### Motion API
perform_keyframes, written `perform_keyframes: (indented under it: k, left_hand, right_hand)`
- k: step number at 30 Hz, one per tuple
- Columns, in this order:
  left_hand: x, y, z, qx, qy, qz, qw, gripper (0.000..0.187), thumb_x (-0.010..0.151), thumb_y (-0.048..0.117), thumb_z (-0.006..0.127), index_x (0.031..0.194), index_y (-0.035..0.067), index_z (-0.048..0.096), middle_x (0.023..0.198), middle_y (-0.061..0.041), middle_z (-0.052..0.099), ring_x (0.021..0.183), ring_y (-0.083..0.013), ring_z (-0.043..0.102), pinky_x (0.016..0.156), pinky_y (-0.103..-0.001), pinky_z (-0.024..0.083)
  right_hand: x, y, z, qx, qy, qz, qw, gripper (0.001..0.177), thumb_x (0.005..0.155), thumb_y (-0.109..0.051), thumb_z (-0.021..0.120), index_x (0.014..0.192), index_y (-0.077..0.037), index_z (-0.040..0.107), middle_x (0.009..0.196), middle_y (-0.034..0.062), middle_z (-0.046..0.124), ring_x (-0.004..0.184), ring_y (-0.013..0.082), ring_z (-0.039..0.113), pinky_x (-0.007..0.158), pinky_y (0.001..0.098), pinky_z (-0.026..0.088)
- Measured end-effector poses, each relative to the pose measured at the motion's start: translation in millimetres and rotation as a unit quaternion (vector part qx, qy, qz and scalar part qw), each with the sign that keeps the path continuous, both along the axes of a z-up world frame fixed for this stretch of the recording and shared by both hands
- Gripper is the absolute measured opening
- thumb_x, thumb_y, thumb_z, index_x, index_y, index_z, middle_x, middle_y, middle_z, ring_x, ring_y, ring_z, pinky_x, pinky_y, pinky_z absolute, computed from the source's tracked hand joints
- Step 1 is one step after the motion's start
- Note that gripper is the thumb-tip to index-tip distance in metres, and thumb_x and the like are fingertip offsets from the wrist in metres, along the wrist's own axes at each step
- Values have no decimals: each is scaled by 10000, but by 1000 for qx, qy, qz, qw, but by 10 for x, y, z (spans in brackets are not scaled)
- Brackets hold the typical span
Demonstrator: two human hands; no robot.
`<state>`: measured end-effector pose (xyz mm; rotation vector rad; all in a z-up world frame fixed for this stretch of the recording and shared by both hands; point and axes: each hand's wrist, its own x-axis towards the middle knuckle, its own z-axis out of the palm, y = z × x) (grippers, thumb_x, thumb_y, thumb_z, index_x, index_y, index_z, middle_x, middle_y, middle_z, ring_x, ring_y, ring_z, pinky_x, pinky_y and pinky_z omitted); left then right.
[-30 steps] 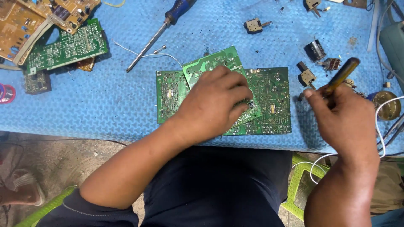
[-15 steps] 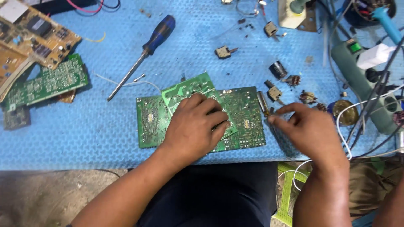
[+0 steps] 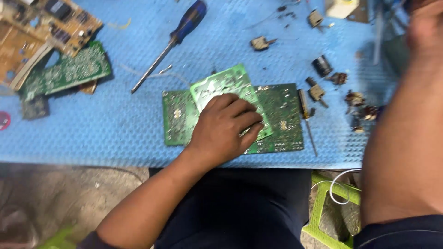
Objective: A person is shown repairing or salvaging components from circuit boards using a soldering iron and a screwdriver to desolder parts.
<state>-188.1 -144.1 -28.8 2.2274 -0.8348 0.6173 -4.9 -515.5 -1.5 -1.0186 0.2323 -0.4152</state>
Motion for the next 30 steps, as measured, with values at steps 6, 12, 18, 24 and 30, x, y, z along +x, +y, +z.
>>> perform_keyframes:
  k: [6,12,18,24,30]
  left_hand:
    - [24,7,-53,-18,15,-15,1000,90,946,244,746,983,163,751,1016,9,677,983,-287,587,832,-428,485]
    - [22,26,-32,-26,51,-20,998,133,910,224,770,1012,150,729,1046,12,681,1023,-285,580,862,-445,476]
    - [18,84,-1,-67,68,-42,995,207,930,32,625,1118,66,707,1092,-55,720,1021,-317,623,921,-446,509]
    - [46,246,116,-107,194,-2,975,328,1083,93,535,1397,177,578,1211,-51,751,1102,-238,714,940,-375,579]
    - [288,593,91,49,103,154,981,544,1033,384,661,1419,13,561,1367,-175,600,1256,-402,510,1090,-537,378]
  right_hand:
    - [-465,25,-396,-145,-32,20,989,321,955,-131,738,1232,-156,576,1097,200,688,810,273,652,696,346,534]
    - [-1702,667,-340,-290,-72,24,954,466,1006,-31,716,1369,-179,464,1202,271,641,925,352,665,795,393,568]
    - [-2348,1344,-290,-391,-106,12,914,601,1048,54,706,1482,-191,369,1288,335,606,1021,418,681,876,431,599]
    - [-2426,1636,-272,-490,-99,153,853,678,904,38,793,1406,-75,351,1441,298,570,1261,375,688,1144,473,541]
    - [-2457,1668,-340,-525,-90,126,837,679,910,5,831,1399,-85,369,1442,289,591,1139,318,740,1051,440,576]
